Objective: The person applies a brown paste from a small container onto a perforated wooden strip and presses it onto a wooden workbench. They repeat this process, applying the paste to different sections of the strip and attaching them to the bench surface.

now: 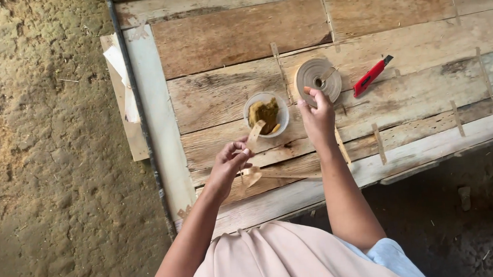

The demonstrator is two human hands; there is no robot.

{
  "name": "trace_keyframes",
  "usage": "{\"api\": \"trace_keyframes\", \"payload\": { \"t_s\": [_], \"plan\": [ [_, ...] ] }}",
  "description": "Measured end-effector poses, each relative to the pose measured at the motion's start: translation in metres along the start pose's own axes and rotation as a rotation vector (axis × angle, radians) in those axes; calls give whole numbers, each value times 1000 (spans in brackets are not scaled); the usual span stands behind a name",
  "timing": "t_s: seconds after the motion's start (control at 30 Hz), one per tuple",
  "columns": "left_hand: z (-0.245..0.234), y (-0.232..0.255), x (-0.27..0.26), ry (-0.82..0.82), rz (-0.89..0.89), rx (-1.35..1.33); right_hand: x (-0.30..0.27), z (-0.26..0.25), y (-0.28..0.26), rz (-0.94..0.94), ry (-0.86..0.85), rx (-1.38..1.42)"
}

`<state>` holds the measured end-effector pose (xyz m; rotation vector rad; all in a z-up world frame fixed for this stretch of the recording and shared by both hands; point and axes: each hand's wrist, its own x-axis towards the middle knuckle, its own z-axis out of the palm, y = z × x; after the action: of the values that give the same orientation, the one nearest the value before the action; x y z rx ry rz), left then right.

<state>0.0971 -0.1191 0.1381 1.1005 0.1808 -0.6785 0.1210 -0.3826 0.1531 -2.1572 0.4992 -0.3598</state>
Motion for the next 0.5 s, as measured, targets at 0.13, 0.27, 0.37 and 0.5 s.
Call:
{"api": "trace_keyframes", "payload": {
  "t_s": [0.13, 0.27, 0.37, 0.5],
  "plan": [
    [35, 4, 11, 48, 52, -44, 45, 11, 98, -79, 44, -420],
    [47, -25, 41, 83, 154, 7, 70, 20, 127, -53, 19, -696],
    [59, -27, 49, 141, 167, -13, 79, 21, 129, -29, -40, -787],
    [62, -48, 72, 166, 157, -53, 81, 22, 135, -32, -125, -808]
  ]
}}
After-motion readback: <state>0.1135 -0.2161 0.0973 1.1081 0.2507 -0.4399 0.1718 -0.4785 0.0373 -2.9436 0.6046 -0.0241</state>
